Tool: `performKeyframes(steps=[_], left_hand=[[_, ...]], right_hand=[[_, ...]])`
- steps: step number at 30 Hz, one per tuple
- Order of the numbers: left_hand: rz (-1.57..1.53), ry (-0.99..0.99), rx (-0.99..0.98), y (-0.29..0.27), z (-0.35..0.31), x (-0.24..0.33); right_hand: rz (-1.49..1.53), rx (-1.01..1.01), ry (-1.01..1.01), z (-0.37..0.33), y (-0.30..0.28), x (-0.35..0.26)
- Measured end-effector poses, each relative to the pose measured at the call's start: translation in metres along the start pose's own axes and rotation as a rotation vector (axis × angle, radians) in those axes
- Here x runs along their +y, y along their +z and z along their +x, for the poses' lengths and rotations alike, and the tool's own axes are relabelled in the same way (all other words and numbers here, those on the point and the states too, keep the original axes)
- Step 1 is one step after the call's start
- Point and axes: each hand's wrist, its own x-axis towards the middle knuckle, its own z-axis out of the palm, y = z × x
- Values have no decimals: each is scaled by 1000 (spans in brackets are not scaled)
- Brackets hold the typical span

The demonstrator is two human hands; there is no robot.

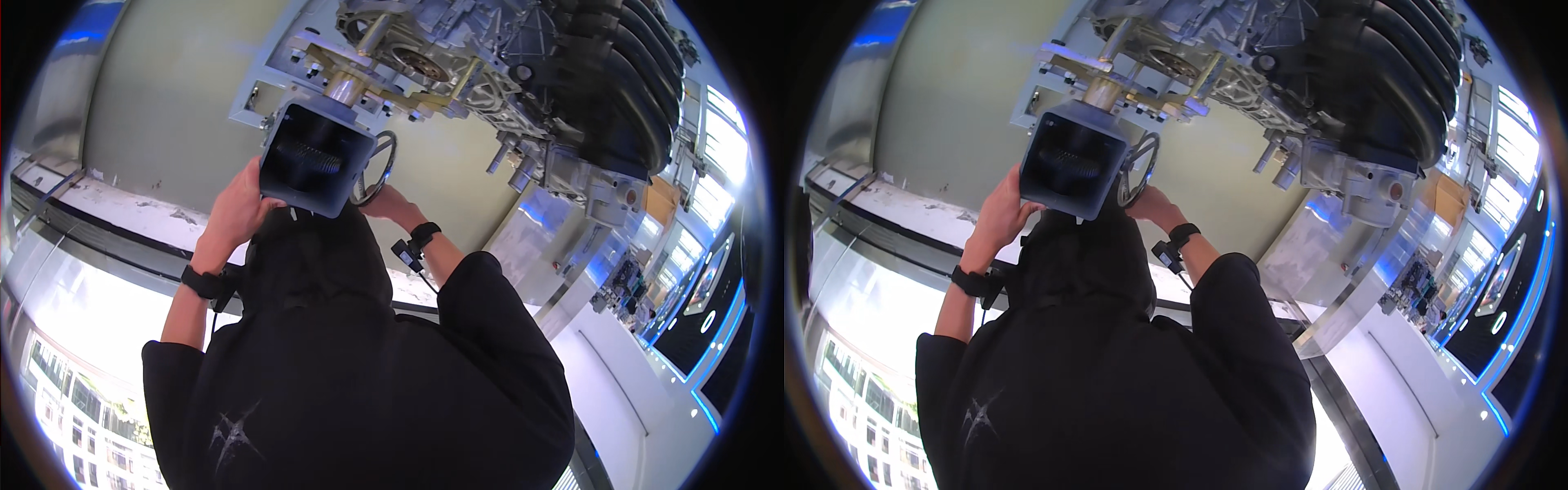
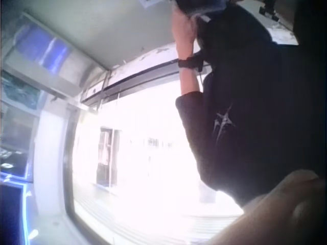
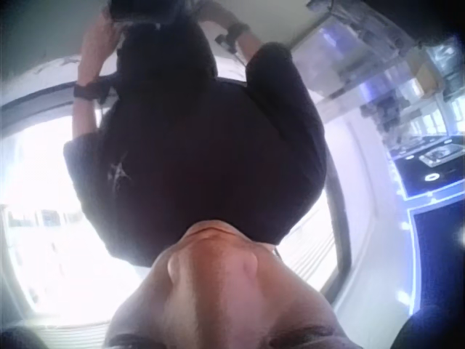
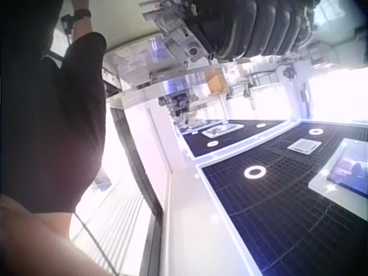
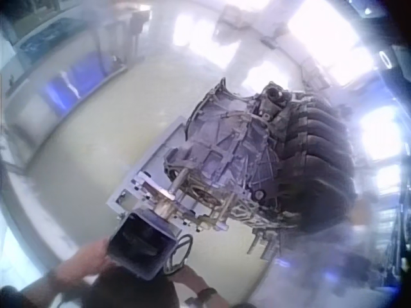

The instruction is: The person picks up a socket wrench and a small metal component, then walks to an engine block mounted on a stand. Using the socket wrench and their hands, the person attaches the metal component and then retrieves several additional small sockets and parts from a tool kit to continue the assembly on the side of the engine.

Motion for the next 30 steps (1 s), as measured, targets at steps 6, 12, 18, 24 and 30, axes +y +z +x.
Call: performKeyframes(steps=[6, 12, 18, 24, 30], left_hand=[[22, -9, -3, 3, -1, -4], [45, 8, 11, 5, -1, -4], [7, -38, -29, 3, 0, -2], [-1, -58, -24, 3, 0, 1], [17, 30, 19, 5, 1, -4]], right_hand=[[107, -75, 5, 2, 5, 5], [136, -35, 35, 3, 13, 9], [183, -28, 47, 8, 19, 16], [153, 80, 100, 5, 29, 19], [99, 139, 149, 4, 29, 11]])
